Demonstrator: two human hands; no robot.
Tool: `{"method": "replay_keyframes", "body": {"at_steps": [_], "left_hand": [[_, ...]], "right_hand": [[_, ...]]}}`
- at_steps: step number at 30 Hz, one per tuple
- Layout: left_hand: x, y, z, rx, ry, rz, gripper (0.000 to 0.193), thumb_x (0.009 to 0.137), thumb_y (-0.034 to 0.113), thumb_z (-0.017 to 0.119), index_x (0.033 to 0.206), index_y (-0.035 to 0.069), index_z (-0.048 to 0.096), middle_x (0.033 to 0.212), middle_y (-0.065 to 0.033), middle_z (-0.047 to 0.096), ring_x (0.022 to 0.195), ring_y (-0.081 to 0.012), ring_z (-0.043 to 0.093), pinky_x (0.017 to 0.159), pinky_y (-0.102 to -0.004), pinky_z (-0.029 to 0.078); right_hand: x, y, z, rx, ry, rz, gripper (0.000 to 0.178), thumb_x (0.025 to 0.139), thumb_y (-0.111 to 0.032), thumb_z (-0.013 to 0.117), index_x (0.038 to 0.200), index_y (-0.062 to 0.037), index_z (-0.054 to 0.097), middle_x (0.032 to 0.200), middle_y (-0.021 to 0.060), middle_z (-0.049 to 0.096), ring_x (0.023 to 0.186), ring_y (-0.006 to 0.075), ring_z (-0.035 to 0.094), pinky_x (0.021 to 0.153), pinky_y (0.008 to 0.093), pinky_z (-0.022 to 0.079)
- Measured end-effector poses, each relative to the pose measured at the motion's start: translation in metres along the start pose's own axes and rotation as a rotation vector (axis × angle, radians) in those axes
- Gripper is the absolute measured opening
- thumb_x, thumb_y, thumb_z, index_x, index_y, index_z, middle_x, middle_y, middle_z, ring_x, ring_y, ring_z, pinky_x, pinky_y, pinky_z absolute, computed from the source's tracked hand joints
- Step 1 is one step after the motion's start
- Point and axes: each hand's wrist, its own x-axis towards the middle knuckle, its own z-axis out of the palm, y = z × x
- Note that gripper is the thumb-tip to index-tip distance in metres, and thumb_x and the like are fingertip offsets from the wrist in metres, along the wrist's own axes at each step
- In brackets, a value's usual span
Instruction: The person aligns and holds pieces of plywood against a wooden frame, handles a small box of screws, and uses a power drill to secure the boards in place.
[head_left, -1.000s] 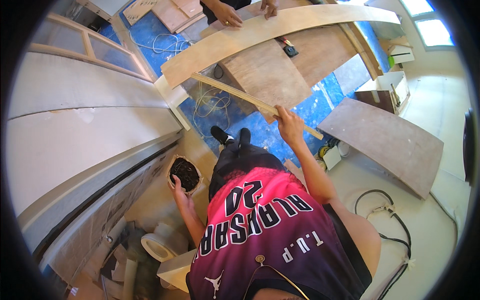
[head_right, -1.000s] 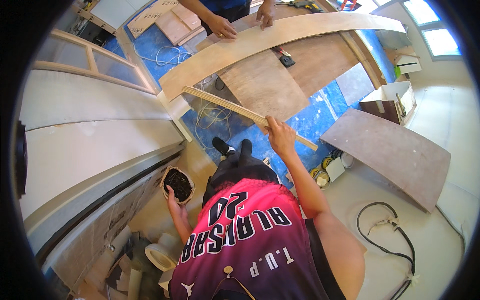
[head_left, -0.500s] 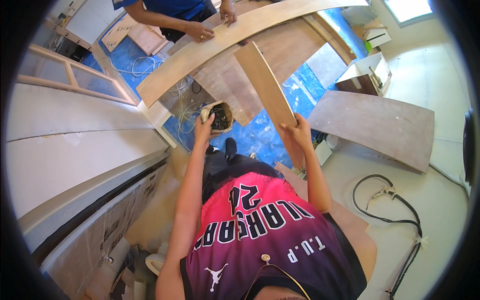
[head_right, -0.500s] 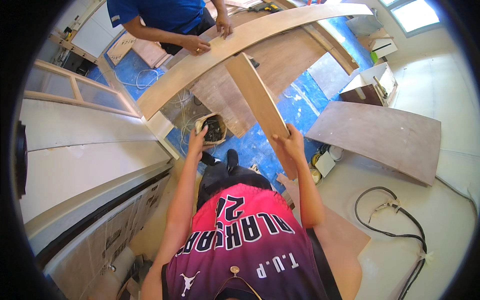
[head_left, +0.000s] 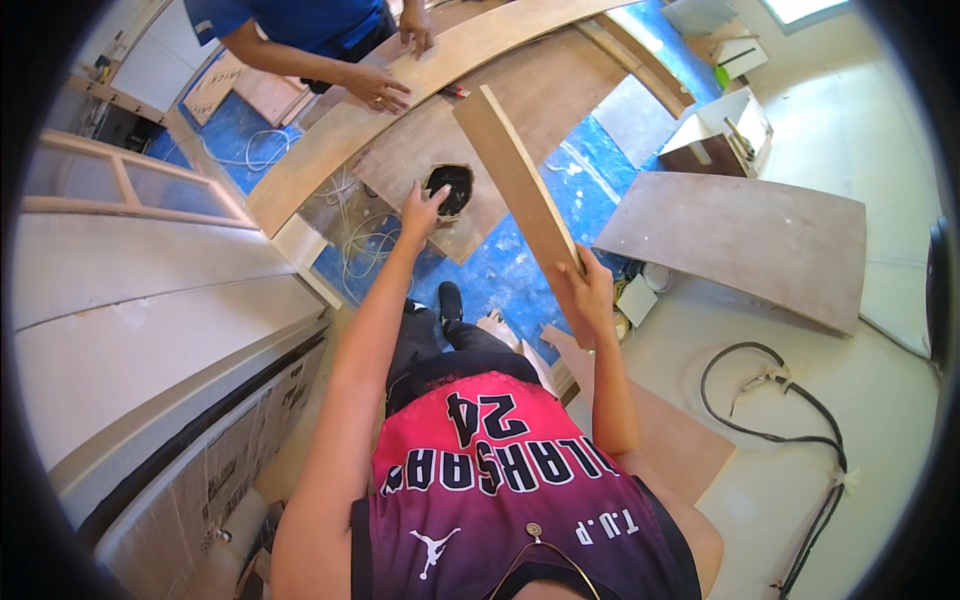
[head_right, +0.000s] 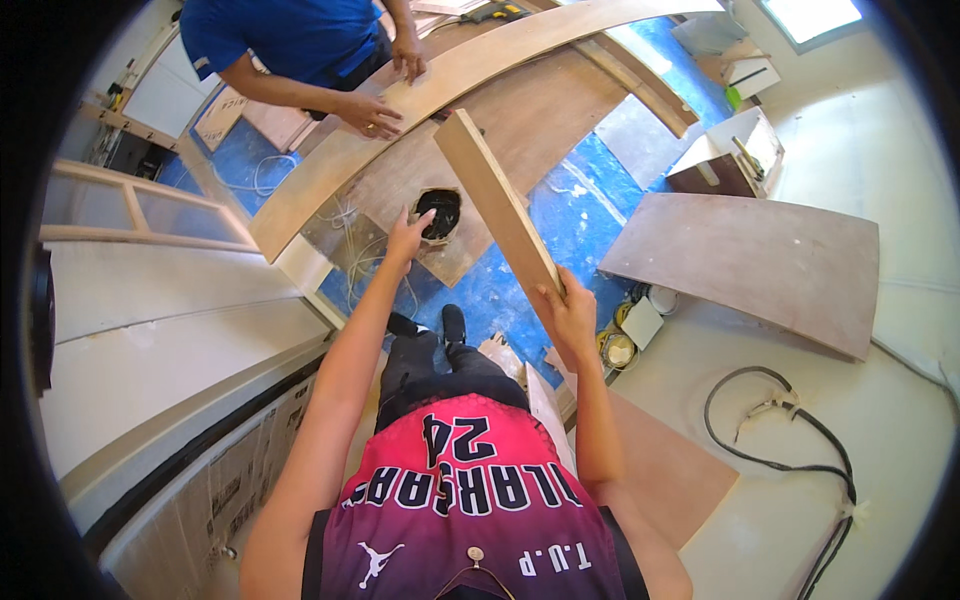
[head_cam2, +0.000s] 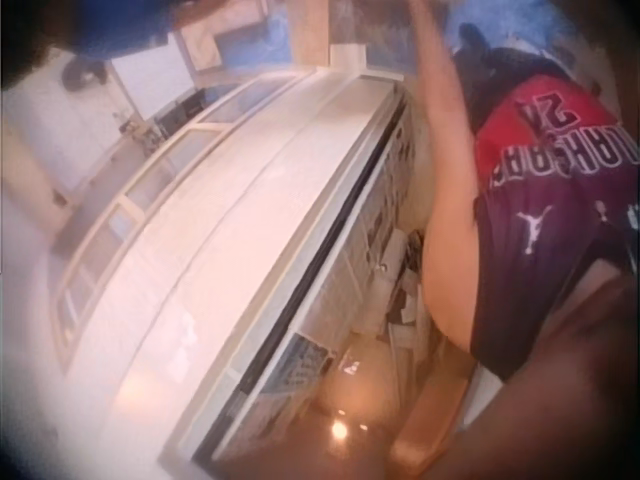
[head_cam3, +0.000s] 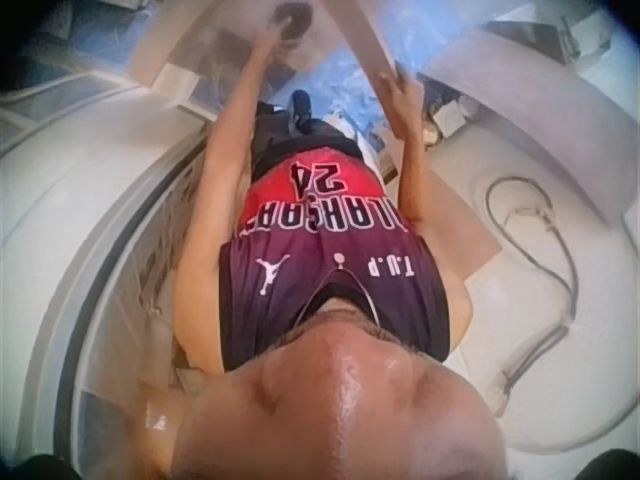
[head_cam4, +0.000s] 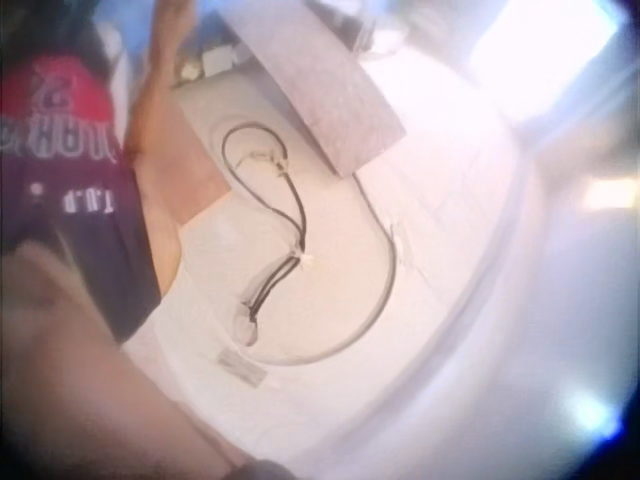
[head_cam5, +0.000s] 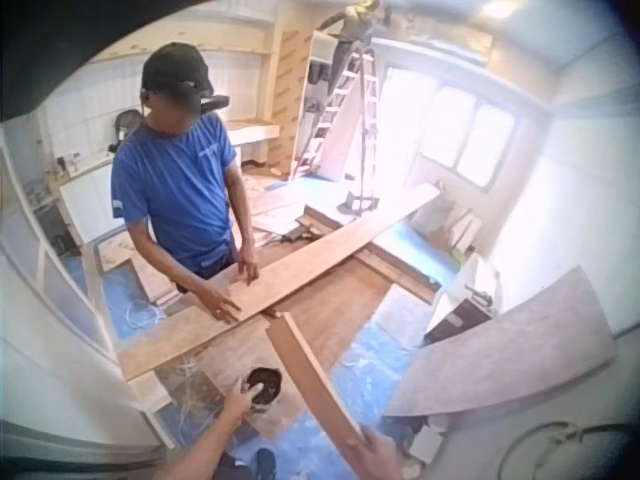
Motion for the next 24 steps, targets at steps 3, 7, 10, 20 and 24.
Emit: {"method": "replay_keyframes", "body": {"at_steps": [3, 7, 10, 20, 24], "left_hand": [[-0.091, 0.046, 0.015, -0.083, -0.078, -0.001, 0.085, 0.101, 0.031, 0.072, 0.167, 0.005, 0.026, 0.155, -0.0219, 0.05, 0.138, -0.0296, 0.054, 0.106, -0.0497, 0.052], [-0.196, 0.073, -0.004, -0.558, -0.243, -0.225, 0.094, 0.095, 0.04, 0.079, 0.166, 0.011, 0.026, 0.153, -0.0182, 0.05, 0.135, -0.0288, 0.056, 0.107, -0.0504, 0.051], [-0.199, 0.054, -0.015, -0.548, -0.042, -0.205, 0.07, 0.096, 0.036, 0.079, 0.151, 0.009, 0.045, 0.135, -0.0112, 0.059, 0.119, -0.0221, 0.064, 0.098, -0.0452, 0.057], [-0.223, -0.011, -0.105, -0.558, 0.218, -0.205, 0.046, 0.091, 0.031, 0.083, 0.125, 0.009, 0.062, 0.116, -0.007, 0.064, 0.105, -0.0213, 0.069, 0.089, -0.0417, 0.059], [-0.212, -0.028, -0.117, -0.533, 0.204, -0.219, 0.083, 0.087, 0.031, 0.087, 0.153, 0.008, 0.042, 0.121, -0.0107, 0.062, 0.108, -0.024, 0.069, 0.088, -0.0412, 0.059]], "right_hand": [[-0.01, -0.03, 0.013, -0.06, -0.077, 0.029, 0.042, 0.097, -0.025, 0.072, 0.131, -0.0018, 0.068, 0.104, 0.0293, 0.073, 0.098, 0.0446, 0.073, 0.08, 0.0472, 0.056], [-0.015, -0.07, 0.05, -0.078, -0.276, -0.189, 0.039, 0.099, -0.023, 0.068, 0.134, -0.0047, 0.065, 0.104, 0.0266, 0.074, 0.094, 0.0446, 0.073, 0.078, 0.0509, 0.057], [-0.032, -0.079, 0.086, -0.14, -0.367, -0.363, 0.035, 0.101, -0.015, 0.064, 0.135, -0.005, 0.062, 0.111, 0.0246, 0.074, 0.095, 0.045, 0.072, 0.079, 0.0532, 0.058], [-0.005, -0.035, 0.091, -0.195, -0.928, -0.129, 0.028, 0.1, -0.024, 0.069, 0.117, -0.0022, 0.074, 0.094, 0.0167, 0.079, 0.089, 0.033, 0.078, 0.083, 0.0407, 0.059], [0.006, 0.061, 0.06, -0.52, -1.093, 0.082, 0.028, 0.094, -0.014, 0.069, 0.119, -0.0005, 0.072, 0.086, 0.0167, 0.079, 0.087, 0.0305, 0.078, 0.081, 0.0427, 0.059]]}}
